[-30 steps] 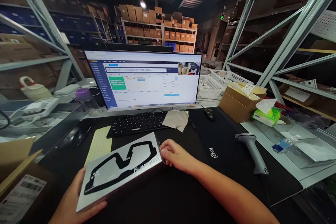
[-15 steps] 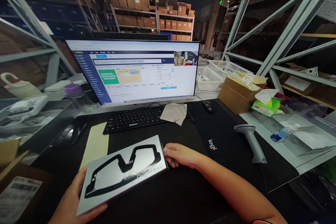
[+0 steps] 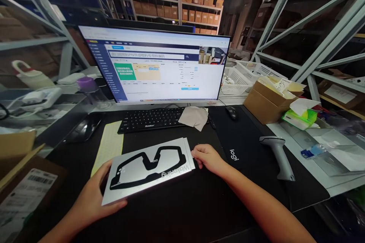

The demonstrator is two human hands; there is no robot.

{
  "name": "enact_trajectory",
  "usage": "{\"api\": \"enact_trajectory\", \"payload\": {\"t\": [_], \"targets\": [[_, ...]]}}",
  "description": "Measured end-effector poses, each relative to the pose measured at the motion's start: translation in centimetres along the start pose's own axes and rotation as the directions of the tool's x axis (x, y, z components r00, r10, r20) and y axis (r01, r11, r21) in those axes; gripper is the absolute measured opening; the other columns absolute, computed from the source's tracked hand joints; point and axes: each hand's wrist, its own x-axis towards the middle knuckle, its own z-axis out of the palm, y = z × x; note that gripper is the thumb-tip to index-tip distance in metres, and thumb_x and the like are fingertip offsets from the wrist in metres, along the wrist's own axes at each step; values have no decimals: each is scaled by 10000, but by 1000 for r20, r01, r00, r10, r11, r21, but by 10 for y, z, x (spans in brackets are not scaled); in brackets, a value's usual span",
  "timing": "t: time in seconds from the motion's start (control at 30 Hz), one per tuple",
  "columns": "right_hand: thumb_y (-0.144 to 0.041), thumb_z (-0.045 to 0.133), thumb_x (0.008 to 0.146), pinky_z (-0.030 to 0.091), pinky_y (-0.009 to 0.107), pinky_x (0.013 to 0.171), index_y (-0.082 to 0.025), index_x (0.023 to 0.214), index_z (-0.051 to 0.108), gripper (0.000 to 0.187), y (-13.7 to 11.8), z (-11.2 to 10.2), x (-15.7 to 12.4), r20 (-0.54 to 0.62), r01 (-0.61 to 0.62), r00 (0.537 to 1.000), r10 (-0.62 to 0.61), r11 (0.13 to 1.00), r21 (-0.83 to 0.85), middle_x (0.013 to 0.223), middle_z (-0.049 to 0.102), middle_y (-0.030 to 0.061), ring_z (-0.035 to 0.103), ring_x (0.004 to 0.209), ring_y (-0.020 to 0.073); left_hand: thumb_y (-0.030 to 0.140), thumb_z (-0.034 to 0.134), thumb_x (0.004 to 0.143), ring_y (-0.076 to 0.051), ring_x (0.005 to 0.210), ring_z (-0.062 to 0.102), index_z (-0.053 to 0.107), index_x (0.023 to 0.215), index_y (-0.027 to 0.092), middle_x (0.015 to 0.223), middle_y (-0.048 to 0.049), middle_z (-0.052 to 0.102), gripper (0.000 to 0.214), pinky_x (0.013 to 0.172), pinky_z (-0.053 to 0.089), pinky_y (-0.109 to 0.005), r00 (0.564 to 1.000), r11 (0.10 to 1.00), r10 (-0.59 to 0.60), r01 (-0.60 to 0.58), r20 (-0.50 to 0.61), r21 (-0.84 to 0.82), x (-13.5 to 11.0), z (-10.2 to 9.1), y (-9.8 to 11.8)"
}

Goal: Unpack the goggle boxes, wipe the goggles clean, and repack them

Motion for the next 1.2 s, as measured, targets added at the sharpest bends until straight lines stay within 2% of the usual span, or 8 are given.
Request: {"api": "enact_trajectory", "payload": {"t": [0.17,0.43,0.6,0.77,0.9,1.07,1.2], "targets": [[-583,716,748,345,240,478,-203,531,472,501,-1,-14,-14,-18,-14,1000,14,1000,-13,479,464,-47,437,441,99,517,816,609,-377,1247,590,363,1429,202,1363,-165,568,989,1039,518,-535,997,999,24,-21,67,-43,1,-1,11],[-574,715,776,312,237,498,-195,521,469,518,1,-33,-27,-94,-15,996,12,999,-32,479,443,-48,404,468,96,502,854,539,-402,1248,578,377,1388,158,1358,-210,550,1033,1052,491,-572,997,999,32,-33,77,5,3,0,25],[-582,703,784,347,249,517,-191,538,499,505,14,-53,-39,-133,-61,990,46,992,-110,520,493,-20,459,513,127,481,866,502,-395,1262,564,371,1383,168,1370,-215,536,1058,1083,461,-572,993,999,16,-11,121,-47,6,-1,32],[-606,698,768,399,269,515,-188,542,556,496,17,-71,-44,-208,-42,978,1,980,-196,538,524,3,510,549,165,427,861,484,-382,1275,558,382,1375,190,1376,-191,539,1040,1110,446,-553,994,994,23,-12,103,-105,10,-3,37],[-607,718,734,396,273,506,-183,537,578,488,15,-74,-39,-220,-30,975,-16,979,-204,509,505,0,511,540,172,400,864,463,-393,1271,561,392,1375,186,1370,-188,551,1048,1111,438,-573,997,995,8,0,78,-100,8,-10,34],[-636,727,698,387,286,509,-175,623,663,472,19,-71,-33,-227,-28,974,-13,984,-177,525,532,9,497,535,175,343,826,504,-374,1291,556,416,1376,172,1416,-190,533,979,1127,424,-554,998,979,-30,42,64,-199,3,-21,31],[-608,742,691,366,280,515,-163,695,714,446,26,-67,-31,-221,-31,975,3,992,-122,565,574,17,477,529,159,385,840,510,-400,1319,529,428,1381,148,1431,-221,526,993,1142,393,-576,995,960,-74,88,63,-265,0,-30,22]]}}
